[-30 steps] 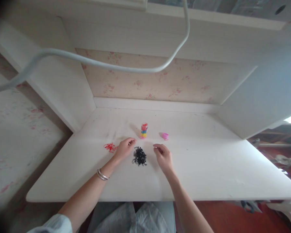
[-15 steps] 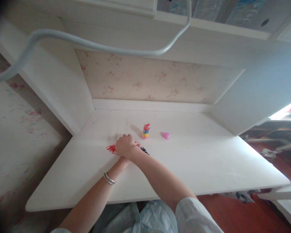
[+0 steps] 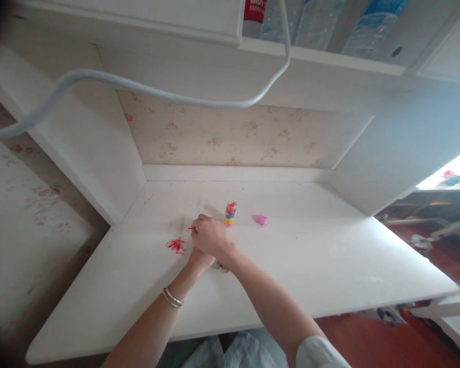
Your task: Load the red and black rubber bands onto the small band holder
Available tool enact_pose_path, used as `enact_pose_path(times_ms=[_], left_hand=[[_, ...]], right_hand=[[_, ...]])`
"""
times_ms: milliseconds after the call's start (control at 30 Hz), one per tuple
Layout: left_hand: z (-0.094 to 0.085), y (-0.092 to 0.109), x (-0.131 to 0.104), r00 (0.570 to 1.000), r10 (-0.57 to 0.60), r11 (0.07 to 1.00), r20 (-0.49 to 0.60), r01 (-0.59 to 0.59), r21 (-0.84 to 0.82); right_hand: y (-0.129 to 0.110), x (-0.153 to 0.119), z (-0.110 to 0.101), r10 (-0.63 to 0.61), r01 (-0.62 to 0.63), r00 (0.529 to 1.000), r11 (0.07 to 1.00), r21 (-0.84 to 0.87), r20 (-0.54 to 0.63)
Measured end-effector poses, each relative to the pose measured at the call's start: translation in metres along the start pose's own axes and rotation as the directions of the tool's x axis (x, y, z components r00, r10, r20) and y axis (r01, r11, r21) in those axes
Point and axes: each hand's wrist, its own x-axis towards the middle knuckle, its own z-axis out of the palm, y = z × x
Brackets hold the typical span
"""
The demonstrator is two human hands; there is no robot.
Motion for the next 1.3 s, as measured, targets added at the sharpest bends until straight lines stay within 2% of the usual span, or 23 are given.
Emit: enact_pose_path(times_ms=[67,167,233,333,467,567,767,900,967,1100,1200,1300], left_hand=[[-0.003,0.005,-0.002,0.999,-0.027,0.999,-0.019,0.028,0.032],[-0.009,0.013,-0.004,0.999,-0.024,0.998,-0.040,0.026,0.055],[-0.013,0.017,-0.005,0.999,-0.016,0.997,-0.047,0.019,0.071],[-0.016,0.022,-0.006,0.999,-0.035,0.995,-0.037,0.039,0.094],[-0.018,0.026,-0.007,0.998,-0.058,0.994,-0.020,0.060,0.097],[-0.020,0.029,-0.008,0.998,-0.066,0.994,-0.021,0.067,0.091],[-0.023,0.033,-0.010,0.997,-0.075,0.991,-0.003,0.075,0.109],[-0.020,0.031,-0.010,0.999,-0.044,0.990,0.004,0.043,0.137],[-0.018,0.029,-0.010,1.000,-0.017,0.988,-0.002,0.017,0.152],[-0.017,0.026,-0.010,1.000,-0.001,0.983,0.008,0.000,0.184],[-0.017,0.026,-0.010,1.000,-0.009,0.980,0.022,0.004,0.197],[-0.018,0.027,-0.010,1.000,-0.007,0.980,0.027,0.002,0.199]], right_hand=[[0.022,-0.007,-0.015,0.087,-0.082,0.990,0.996,0.045,-0.107],[0.055,-0.014,-0.037,0.203,-0.196,0.946,0.979,0.053,-0.253],[0.073,-0.015,-0.050,0.250,-0.255,0.925,0.967,0.019,-0.287],[0.087,-0.013,-0.063,0.279,-0.308,0.926,0.948,-0.082,-0.254],[0.090,-0.008,-0.070,0.261,-0.295,0.949,0.931,-0.216,-0.175],[0.090,-0.007,-0.072,0.268,-0.288,0.957,0.924,-0.253,-0.110],[0.099,-0.010,-0.072,0.325,-0.338,0.937,0.935,-0.104,-0.130],[0.103,-0.016,-0.069,0.347,-0.349,0.937,0.933,-0.088,-0.040],[0.100,-0.019,-0.067,0.352,-0.350,0.936,0.928,-0.128,-0.011],[0.090,-0.022,-0.065,0.340,-0.332,0.940,0.900,-0.282,-0.024],[0.084,-0.021,-0.064,0.278,-0.255,0.960,0.886,-0.388,0.003],[0.085,-0.017,-0.062,0.227,-0.187,0.973,0.890,-0.417,0.049]])
